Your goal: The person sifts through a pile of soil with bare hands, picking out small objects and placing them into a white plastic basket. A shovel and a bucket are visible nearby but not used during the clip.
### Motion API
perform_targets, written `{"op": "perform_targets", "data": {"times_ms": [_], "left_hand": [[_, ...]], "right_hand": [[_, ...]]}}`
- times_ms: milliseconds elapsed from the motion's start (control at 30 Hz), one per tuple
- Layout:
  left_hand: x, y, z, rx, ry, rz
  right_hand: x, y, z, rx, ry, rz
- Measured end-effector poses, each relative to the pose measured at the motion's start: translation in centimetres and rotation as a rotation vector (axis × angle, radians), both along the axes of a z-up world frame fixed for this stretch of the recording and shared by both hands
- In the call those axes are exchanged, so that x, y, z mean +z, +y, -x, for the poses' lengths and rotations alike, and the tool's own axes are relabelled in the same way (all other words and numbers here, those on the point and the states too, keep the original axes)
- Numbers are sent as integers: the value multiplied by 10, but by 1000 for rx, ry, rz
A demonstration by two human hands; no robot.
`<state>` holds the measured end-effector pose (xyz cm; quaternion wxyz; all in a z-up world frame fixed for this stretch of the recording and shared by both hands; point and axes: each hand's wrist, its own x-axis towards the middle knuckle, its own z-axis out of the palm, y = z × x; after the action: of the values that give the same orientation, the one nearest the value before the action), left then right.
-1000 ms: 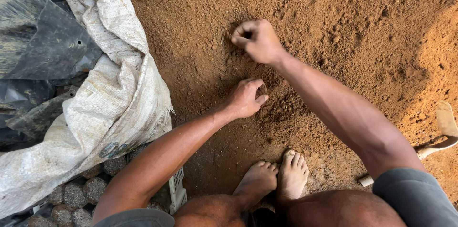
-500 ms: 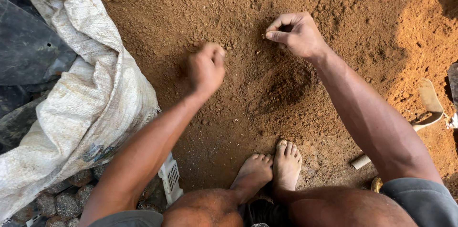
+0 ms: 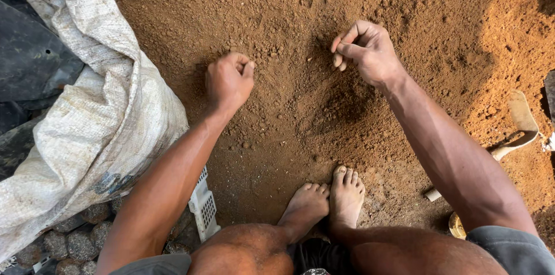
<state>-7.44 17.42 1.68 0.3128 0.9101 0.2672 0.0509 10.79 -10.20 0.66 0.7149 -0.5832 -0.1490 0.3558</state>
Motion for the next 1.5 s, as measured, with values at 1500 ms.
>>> {"op": "perform_targets", "data": {"times_ms": [1500], "left_hand": [[13,-96,-52,-262,300,1286]], "right_hand": [[32,-52,53,278,-987,54]]}}
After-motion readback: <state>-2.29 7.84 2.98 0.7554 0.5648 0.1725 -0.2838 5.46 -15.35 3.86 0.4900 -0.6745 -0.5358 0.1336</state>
